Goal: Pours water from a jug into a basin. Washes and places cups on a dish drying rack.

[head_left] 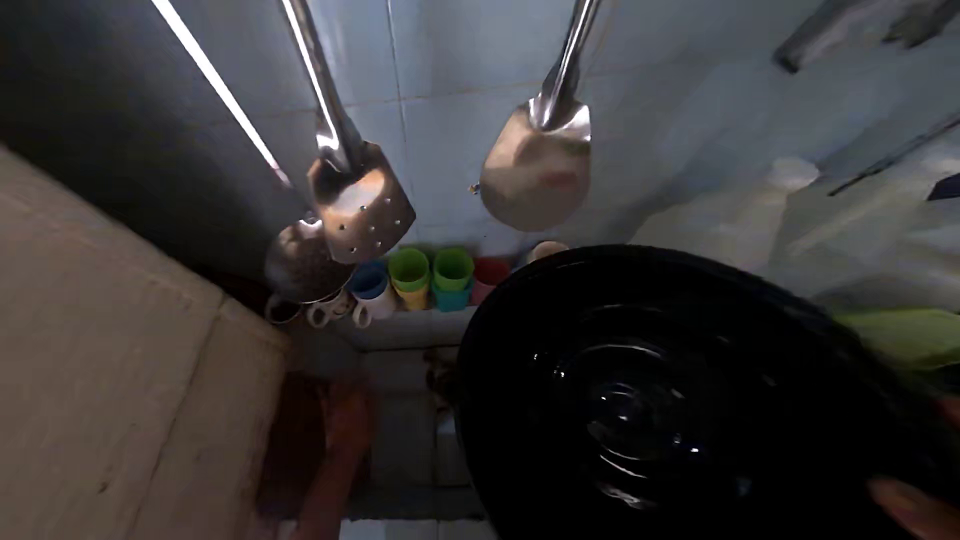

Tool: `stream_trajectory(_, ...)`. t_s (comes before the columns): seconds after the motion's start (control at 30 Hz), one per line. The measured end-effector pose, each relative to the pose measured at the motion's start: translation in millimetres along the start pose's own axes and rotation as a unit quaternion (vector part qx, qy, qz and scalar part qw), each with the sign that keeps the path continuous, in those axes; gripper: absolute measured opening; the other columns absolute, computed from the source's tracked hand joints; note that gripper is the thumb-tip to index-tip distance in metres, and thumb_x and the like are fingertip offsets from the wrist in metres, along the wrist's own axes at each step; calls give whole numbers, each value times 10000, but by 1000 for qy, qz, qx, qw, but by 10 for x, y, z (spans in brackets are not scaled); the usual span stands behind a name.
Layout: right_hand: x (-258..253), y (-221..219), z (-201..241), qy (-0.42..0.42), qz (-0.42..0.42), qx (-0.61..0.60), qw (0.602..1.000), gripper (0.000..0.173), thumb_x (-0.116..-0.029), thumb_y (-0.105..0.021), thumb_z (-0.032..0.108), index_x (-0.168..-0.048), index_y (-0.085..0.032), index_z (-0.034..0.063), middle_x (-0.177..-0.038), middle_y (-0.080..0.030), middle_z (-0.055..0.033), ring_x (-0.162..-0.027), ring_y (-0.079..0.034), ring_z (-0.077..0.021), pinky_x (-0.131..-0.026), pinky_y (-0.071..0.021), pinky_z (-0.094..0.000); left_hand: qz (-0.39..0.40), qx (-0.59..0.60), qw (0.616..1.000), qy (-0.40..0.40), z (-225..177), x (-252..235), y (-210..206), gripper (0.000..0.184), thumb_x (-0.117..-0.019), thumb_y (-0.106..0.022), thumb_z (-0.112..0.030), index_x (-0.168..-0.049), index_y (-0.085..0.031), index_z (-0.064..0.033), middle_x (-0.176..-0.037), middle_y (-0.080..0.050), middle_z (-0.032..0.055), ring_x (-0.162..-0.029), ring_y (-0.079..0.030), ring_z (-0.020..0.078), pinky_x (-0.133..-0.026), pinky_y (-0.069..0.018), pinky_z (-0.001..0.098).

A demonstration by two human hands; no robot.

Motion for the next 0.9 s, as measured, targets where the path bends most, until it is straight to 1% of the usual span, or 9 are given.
stream_trajectory(0.07, -3, -377, 144, -41, 5, -49, 998, 529, -820, -759, 41, -1331, -625, 80, -1065, -744, 107, -921, -707, -36, -811, -612, -220, -100, -7, 995, 13, 236, 278, 346, 458, -1007, -620, -346, -1369, -643, -67, -1517, -492, 230, -1458, -384, 444, -1203, -229, 656)
stream_trajectory(0.17, 77, -800, 125, -86, -29, -114, 989, 492, -813, -723, -12, -1294, -638, 53, -966, -735, 123, -847, -692, -15, -771, -601, -190, -162, -17, 985, 48, 523, 640, 491, 501, -991, -648, -300, -1426, -593, -58, -1548, -443, 262, -1444, -396, 473, -1169, -324, 629)
stream_trajectory(0.3, 196, -1279, -259, -174, -54, -130, 975, 541, -821, -705, -14, -1342, -566, -47, -952, -666, 32, -826, -646, -21, -745, -575, -191, -170, -59, 981, 77, 602, 833, 378, 610, -976, -663, -265, -1512, -484, -35, -1589, -386, 265, -1456, -396, 454, -1159, -339, 616)
stream_trajectory(0.47, 501, -1666, -991, -381, -94, -120, 912, 548, -908, -671, -57, -1423, -484, -40, -1081, -585, -125, -874, -588, -133, -718, -523, -266, -174, -56, 978, 103, 613, 725, 424, 651, -959, -673, -247, -1548, -447, -88, -1554, -425, 275, -1428, -410, 480, -1112, -355, 655)
stream_trajectory(0.57, 841, -1726, -1507, -440, -109, -146, 879, 529, -941, -609, -50, -1446, -455, -27, -1215, -568, -167, -956, -581, -178, -756, -517, -314, -158, -75, 979, 105, 638, 651, 439, 638, -955, -688, -267, -1519, -479, -56, -1542, -439, 274, -1428, -412, 468, -1130, -358, 614)
stream_trajectory(0.67, 1242, -1684, -1961, -455, -89, -124, 877, 543, -962, -578, -32, -1479, -414, -13, -1333, -532, -219, -1086, -570, -258, -852, -521, -416, -130, -100, 981, 106, 646, 662, 431, 627, -958, -681, -228, -1522, -471, -53, -1556, -415, 278, -1432, -404, 465, -1141, -363, 583)
stream_trajectory(0.73, 1451, -1616, -2227, -459, -26, -60, 886, 578, -988, -579, -26, -1523, -360, -26, -1386, -513, -294, -1153, -582, -352, -909, -525, -496, -147, -121, 978, 88, 661, 670, 371, 586, -947, -692, -191, -1496, -520, -81, -1546, -430, 275, -1410, -426, 476, -1117, -386, 584)
stream_trajectory(0.8, 1536, -1584, -2390, -477, 50, 20, 877, 594, -985, -612, -19, -1521, -357, -54, -1348, -533, -330, -1126, -617, -398, -914, -545, -513, -165, -136, 974, 69, 687, 650, 288, 561, -918, -701, -91, -1462, -570, -130, -1537, -440, 269, -1390, -437, 493, -1082, -413, 600)
stream_trajectory(0.9, 1550, -1634, -2502, -488, 151, 107, 853, 763, -960, -692, 61, -1590, -269, -13, -1476, -474, -318, -1318, -539, -423, -1084, -470, -540, -124, -155, 977, 76, 676, 549, 213, 651, -885, -701, -4, -1496, -528, -148, -1597, -349, 272, -1434, -367, 509, -1101, -385, 617)
Point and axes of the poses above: each hand's wrist, its own x-axis away from the middle knuckle, its own y-axis out of the back of the hand, z = x × y, the point moved 6 cm from there along -x, towards the middle knuckle
